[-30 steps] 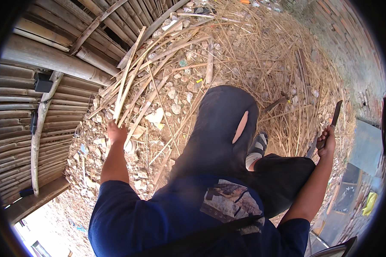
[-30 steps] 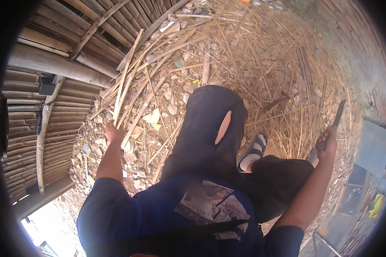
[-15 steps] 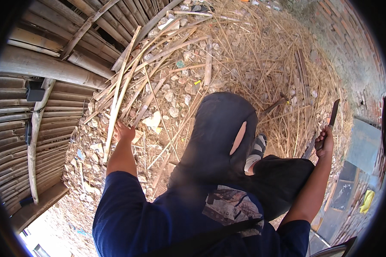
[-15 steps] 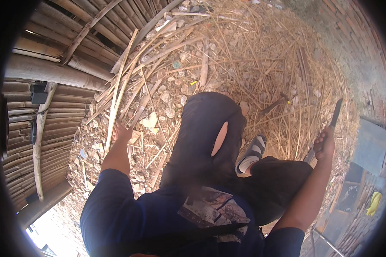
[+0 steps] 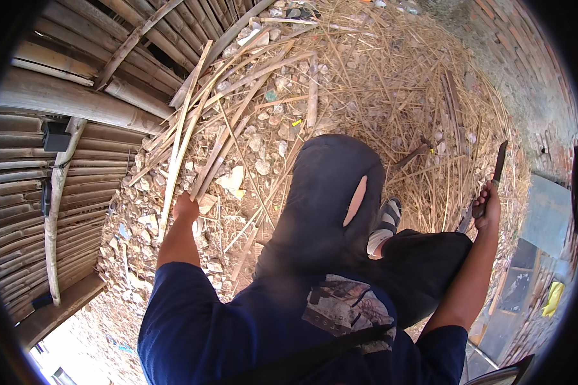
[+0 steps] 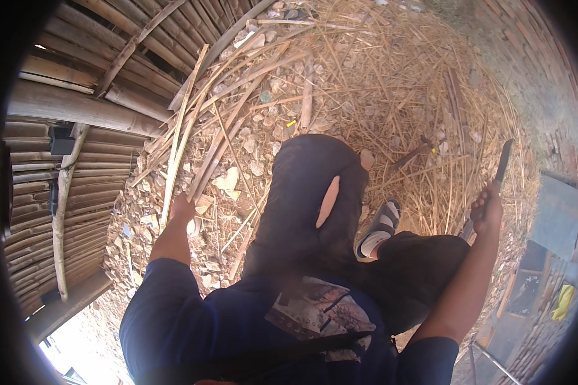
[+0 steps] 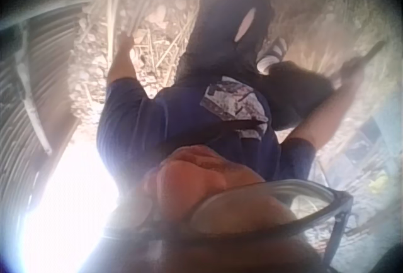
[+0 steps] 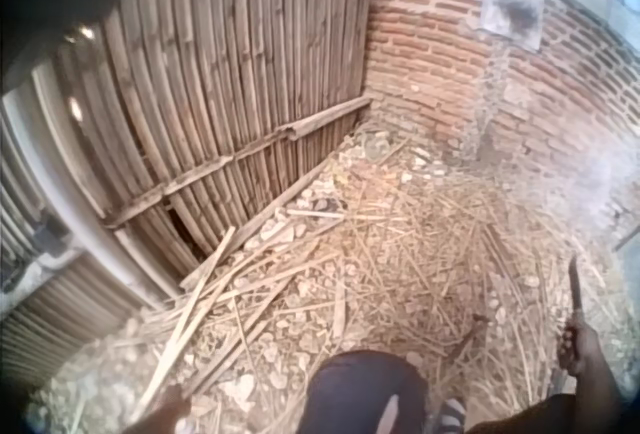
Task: The person uses a machete to shave and sharpen the end of a long bamboo stick while sitting on the ground.
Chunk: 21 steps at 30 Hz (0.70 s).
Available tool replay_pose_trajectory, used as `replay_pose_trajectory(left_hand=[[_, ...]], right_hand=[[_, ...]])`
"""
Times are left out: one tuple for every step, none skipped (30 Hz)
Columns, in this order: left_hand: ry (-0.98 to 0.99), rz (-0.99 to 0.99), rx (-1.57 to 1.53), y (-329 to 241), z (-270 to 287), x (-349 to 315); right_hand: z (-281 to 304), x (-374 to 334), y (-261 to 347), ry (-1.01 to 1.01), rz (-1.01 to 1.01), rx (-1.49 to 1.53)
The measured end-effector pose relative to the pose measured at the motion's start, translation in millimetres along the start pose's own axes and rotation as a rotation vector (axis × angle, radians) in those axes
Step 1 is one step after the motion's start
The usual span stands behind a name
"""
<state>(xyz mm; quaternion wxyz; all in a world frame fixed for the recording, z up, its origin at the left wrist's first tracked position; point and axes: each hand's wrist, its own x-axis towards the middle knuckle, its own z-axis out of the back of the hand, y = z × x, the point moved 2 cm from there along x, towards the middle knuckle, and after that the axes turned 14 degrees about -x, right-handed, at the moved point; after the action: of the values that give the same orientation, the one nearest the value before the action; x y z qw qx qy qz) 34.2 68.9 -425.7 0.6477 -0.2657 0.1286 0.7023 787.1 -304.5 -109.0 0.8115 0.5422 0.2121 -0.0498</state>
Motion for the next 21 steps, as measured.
replay_pose_trajectory(left_hand=[[-0.067, -0.002, -0.054, -6, 4, -11], [-0.128, -0.013, -0.079, -7, 13, -17], [-0.189, -0.024, -0.104, -6, 21, -23], [-0.252, -0.035, -0.126, -4, 27, -29], [-0.463, -0.169, -0.082, 5, 33, -36], [-0.500, -0.225, -0.066, 15, 41, -37], [-0.477, -0.230, -0.057, 8, 54, -43], [-0.458, -0.231, -0.043, 1, 73, -54], [-0.483, -0.236, 0.000, -2, 87, -57], [-0.560, -0.268, 0.033, -2, 101, -63], [-0.572, -0.290, 0.053, 0, 113, -64], [-0.584, -0.313, 0.074, 0, 125, -66], [-0.564, -0.318, 0.035, -4, 138, -72], [-0.527, -0.334, 0.018, -3, 147, -74], [-0.515, -0.328, 0.008, -6, 154, -77], [-0.502, -0.322, -0.001, -8, 161, -81], [-0.425, -0.323, -0.039, -10, 167, -83], [-0.347, -0.324, -0.078, -13, 174, -85], [-0.268, -0.322, -0.116, -14, 177, -88], [-0.236, -0.299, -0.200, -18, 179, -91], [-0.202, -0.277, -0.283, -22, 179, -96]], right_hand=[[1, 0, -1, 0.004, -0.003, 0.006], [1, -1, -1, 0.011, -0.004, 0.016], [1, -1, -1, 0.019, -0.006, 0.025], [-2, -4, 0, 0.014, -0.004, 0.020], [-9, -8, 4, 0.014, -0.001, 0.012], [-13, -8, 7, 0.014, 0.003, 0.005], [-10, -4, 5, 0.010, -0.006, 0.011], [-12, -4, 5, 0.012, -0.005, 0.001], [-13, -5, 4, 0.013, -0.004, -0.010], [-15, -5, 4, 0.021, -0.004, -0.020], [-14, -1, 2, 0.041, 0.006, -0.003], [-11, 1, 0, 0.037, 0.000, 0.003], [-12, 0, 0, 0.038, -0.003, 0.012], [-13, -1, 0, 0.039, -0.007, 0.021], [-13, -2, 1, 0.042, 0.003, 0.026], [-11, -1, 0, 0.041, 0.008, 0.032], [-9, -1, 0, 0.038, 0.012, 0.038], [-7, -1, -1, 0.035, 0.017, 0.044], [-5, 0, -2, 0.042, 0.012, 0.058], [-3, 0, -3, 0.049, 0.008, 0.072], [-1, 1, -4, 0.055, 0.003, 0.086]])
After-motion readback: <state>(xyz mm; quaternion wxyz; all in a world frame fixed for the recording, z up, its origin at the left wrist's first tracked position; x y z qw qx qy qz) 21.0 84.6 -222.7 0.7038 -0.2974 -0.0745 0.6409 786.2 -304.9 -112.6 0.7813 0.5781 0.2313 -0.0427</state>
